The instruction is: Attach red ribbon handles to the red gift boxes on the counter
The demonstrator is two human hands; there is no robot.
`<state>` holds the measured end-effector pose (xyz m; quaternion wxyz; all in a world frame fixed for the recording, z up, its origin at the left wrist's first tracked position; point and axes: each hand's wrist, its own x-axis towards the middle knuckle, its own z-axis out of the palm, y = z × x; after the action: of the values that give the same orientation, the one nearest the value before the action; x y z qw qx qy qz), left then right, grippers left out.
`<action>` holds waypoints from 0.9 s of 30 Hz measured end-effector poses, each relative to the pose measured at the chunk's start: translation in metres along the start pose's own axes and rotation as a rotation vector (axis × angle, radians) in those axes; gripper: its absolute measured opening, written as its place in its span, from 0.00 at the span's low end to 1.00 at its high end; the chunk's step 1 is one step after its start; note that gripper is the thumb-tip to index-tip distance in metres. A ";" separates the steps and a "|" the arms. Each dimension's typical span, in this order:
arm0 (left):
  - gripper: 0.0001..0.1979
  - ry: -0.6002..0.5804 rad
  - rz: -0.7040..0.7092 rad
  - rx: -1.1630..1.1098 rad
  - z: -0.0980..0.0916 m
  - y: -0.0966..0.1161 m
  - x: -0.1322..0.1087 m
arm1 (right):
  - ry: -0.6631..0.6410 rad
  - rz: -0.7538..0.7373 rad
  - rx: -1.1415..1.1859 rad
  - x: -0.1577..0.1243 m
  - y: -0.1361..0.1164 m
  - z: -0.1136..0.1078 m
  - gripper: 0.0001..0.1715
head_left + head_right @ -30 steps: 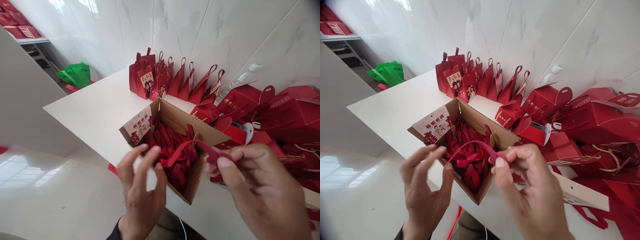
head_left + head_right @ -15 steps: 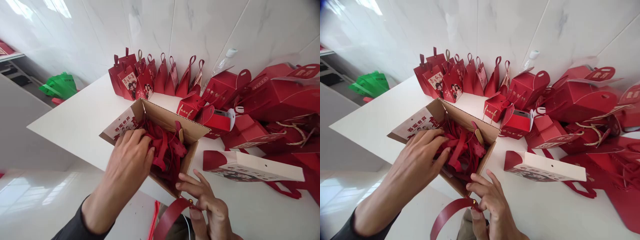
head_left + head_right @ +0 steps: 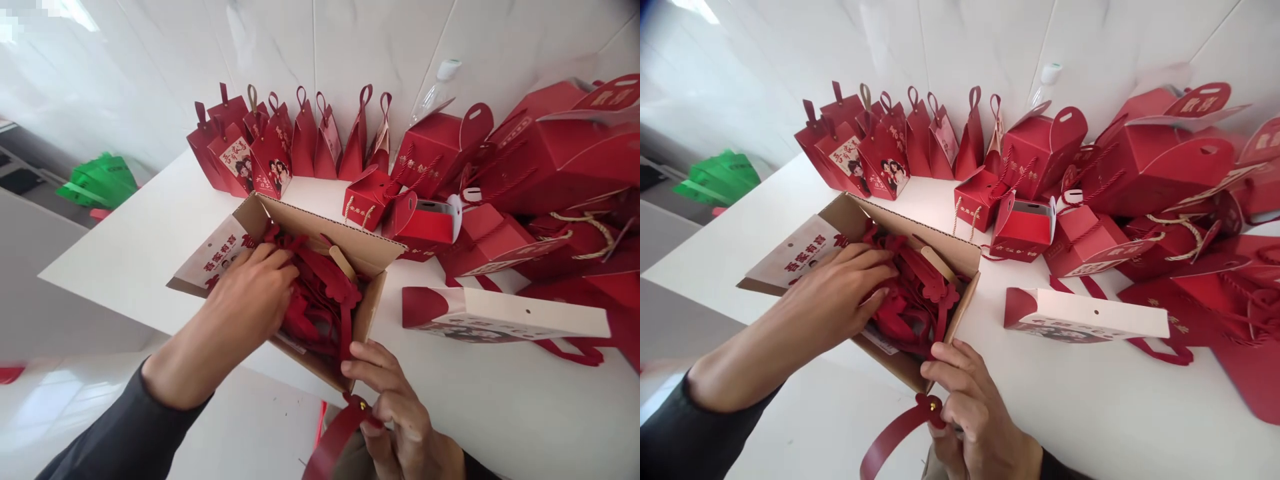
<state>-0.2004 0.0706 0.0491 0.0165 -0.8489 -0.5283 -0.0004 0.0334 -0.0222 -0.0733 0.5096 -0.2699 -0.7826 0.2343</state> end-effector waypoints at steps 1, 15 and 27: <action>0.14 0.035 0.012 -0.016 -0.001 0.001 0.001 | -0.004 -0.020 -0.001 -0.001 0.003 0.001 0.10; 0.11 -0.124 0.281 -0.264 0.007 0.013 0.007 | 0.009 -0.076 -0.042 -0.003 0.012 0.006 0.12; 0.12 0.066 0.228 -0.285 0.009 -0.019 -0.022 | 0.054 -0.086 -0.044 0.018 0.005 0.002 0.12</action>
<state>-0.2274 0.0600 0.0405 -0.0867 -0.8966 -0.4222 -0.1015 0.0266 -0.0065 -0.0647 0.5341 -0.2536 -0.7844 0.1875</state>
